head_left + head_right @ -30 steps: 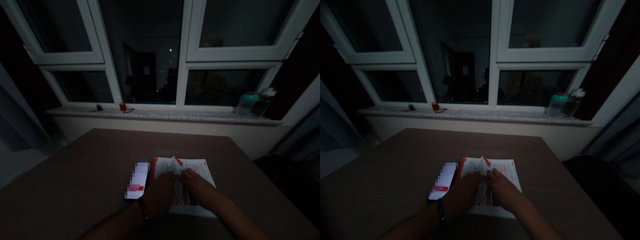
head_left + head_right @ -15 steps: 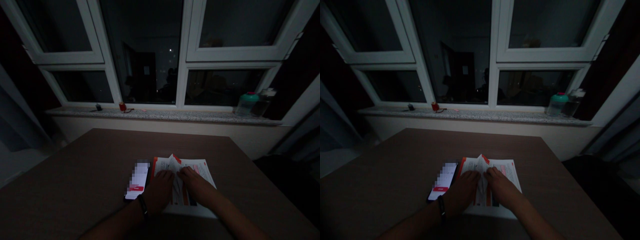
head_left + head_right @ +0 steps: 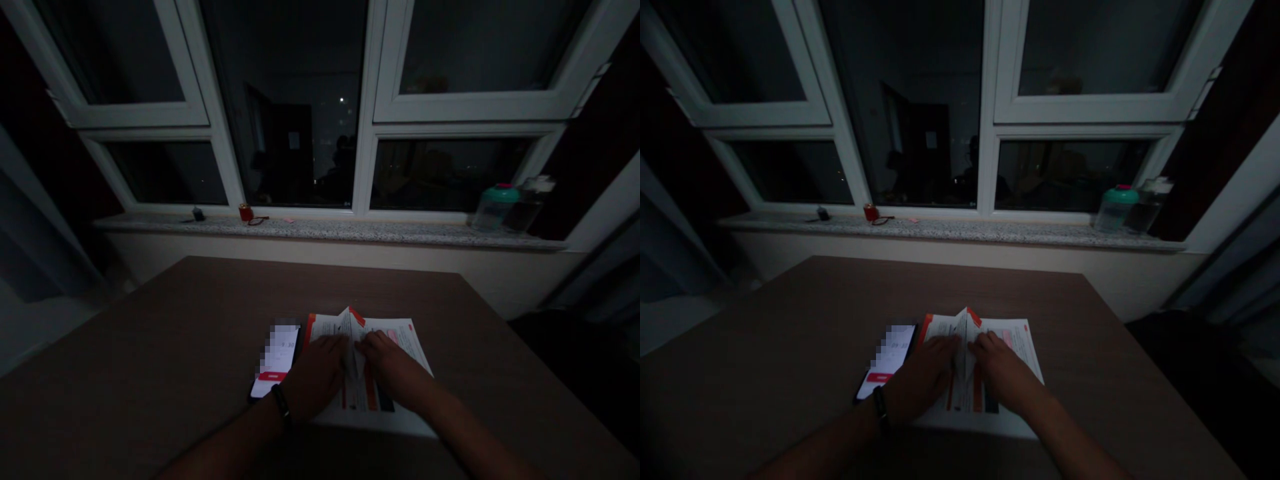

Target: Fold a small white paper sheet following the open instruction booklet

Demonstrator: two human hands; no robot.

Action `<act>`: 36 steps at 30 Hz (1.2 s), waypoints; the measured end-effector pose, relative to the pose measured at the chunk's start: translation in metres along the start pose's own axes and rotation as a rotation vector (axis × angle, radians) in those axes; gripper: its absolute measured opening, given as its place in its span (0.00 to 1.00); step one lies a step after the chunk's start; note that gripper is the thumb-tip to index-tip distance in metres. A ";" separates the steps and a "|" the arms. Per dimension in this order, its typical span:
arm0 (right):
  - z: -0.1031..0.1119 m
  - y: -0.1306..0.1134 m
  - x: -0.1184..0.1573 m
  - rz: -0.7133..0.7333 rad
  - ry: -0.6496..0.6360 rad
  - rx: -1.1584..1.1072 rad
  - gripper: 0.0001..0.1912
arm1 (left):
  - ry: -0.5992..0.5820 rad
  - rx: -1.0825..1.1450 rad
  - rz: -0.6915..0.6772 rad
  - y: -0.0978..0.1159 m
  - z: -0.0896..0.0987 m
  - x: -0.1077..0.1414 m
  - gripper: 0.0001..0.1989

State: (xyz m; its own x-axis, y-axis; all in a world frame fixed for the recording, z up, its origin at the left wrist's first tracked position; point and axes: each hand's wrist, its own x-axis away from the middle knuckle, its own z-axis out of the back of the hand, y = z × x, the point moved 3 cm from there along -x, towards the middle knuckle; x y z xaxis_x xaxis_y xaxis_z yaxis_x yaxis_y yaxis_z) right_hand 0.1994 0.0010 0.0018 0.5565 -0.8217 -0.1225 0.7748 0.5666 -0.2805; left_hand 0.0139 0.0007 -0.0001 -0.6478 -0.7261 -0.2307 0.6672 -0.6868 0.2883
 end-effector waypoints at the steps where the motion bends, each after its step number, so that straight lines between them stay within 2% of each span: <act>1: 0.000 0.001 0.000 -0.001 0.001 -0.008 0.23 | 0.030 0.005 0.027 -0.003 0.000 -0.001 0.28; 7: 0.000 0.003 0.000 0.019 0.014 -0.022 0.23 | 0.120 -0.045 0.081 -0.013 -0.002 -0.001 0.23; 14: 0.001 0.003 0.000 0.014 0.014 -0.016 0.22 | 0.065 -0.094 0.093 -0.009 0.003 -0.002 0.14; 20: 0.001 0.002 -0.001 0.012 0.023 -0.019 0.21 | -0.026 -0.173 0.074 -0.002 0.008 -0.003 0.12; 23: -0.001 0.002 -0.001 0.013 0.023 -0.014 0.21 | -0.025 -0.154 0.088 0.000 0.008 -0.004 0.14; 26: 0.000 0.001 0.000 0.015 0.020 -0.008 0.19 | -0.020 -0.127 0.038 0.004 0.008 -0.007 0.17; 31: 0.002 0.000 -0.001 0.003 0.049 -0.032 0.16 | -0.066 -0.137 -0.050 0.005 0.004 -0.013 0.11; 36: -0.001 0.002 -0.007 -0.039 0.117 -0.093 0.11 | -0.045 -0.146 -0.050 0.001 -0.003 -0.020 0.08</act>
State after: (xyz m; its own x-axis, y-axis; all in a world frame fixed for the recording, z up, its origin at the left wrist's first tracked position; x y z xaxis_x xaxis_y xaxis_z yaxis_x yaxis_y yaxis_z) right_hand 0.1969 0.0074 0.0012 0.4832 -0.8478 -0.2187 0.7611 0.5302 -0.3737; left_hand 0.0281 0.0146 0.0021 -0.6950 -0.6911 -0.1986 0.6782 -0.7218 0.1384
